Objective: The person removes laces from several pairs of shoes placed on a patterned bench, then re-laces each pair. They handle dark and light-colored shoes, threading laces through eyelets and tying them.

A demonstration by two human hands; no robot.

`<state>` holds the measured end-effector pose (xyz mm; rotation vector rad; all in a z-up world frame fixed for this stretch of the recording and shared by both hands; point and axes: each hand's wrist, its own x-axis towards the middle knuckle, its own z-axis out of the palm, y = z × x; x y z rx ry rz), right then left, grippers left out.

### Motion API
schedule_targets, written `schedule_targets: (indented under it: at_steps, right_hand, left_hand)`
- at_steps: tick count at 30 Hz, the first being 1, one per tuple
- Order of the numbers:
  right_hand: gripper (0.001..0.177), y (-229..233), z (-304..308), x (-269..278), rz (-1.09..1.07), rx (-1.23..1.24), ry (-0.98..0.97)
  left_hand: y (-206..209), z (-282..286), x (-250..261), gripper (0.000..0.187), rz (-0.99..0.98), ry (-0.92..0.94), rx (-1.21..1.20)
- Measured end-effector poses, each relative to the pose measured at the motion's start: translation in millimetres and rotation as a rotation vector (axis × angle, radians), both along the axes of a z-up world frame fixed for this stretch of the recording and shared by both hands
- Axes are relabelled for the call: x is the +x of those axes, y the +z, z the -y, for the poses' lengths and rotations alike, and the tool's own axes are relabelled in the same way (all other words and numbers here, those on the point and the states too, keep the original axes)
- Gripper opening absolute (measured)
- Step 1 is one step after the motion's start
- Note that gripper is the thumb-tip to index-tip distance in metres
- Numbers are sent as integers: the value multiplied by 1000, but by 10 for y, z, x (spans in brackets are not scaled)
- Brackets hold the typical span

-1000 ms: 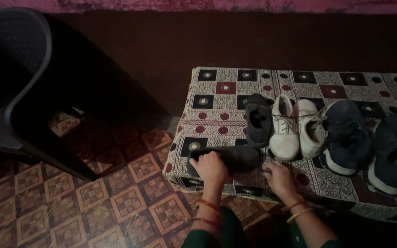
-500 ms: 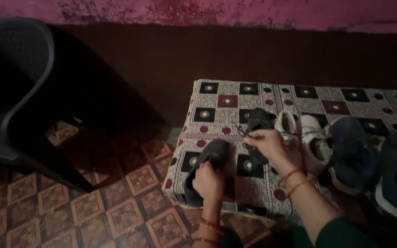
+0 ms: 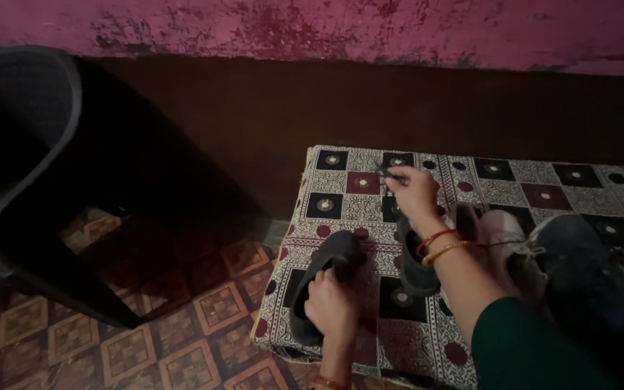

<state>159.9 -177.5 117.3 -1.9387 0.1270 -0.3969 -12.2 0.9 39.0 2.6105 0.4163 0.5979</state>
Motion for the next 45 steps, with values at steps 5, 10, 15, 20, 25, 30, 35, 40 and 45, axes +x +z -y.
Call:
schedule_targets:
  at_steps: [5,10,15,20,25,30,35,40,45]
  right_hand:
    - [52,-724,56,176,15,-68,216]
    - [41,-899,77,-434,111,-548,69]
    - [67,-702,-33,-1264,-86,-875,-94]
    - [79,-696,-51,-1511,-163,-1002,-7]
    - [67,-719,-3,-1858,-23,-940,4]
    - [62,-805,-151,-2525,-49,-944,27]
    - [36,-864,-185,-2828,104,-822,99]
    - [45,-813,-56,-3006,78,-536,259]
    - [24,-712,132,-3091,173,-305,244]
  left_hand:
    - [-94,107,237,33,55,-6,-22]
    - [-197,208,327,31,48,21,58]
    - [-201,231,349,49,-51,-38,-41]
    - [-209,203,310,31,-26,-85,-69]
    - [-48,199,103,24,32,-138,-230]
    - [174,300,-285,39,382,-330,-295]
    - [216,389,-519,35,212,-436,-128]
    - [153,446,-275,33,-535,-377,-243]
    - [41,239,-144,18,-470,-429,-26]
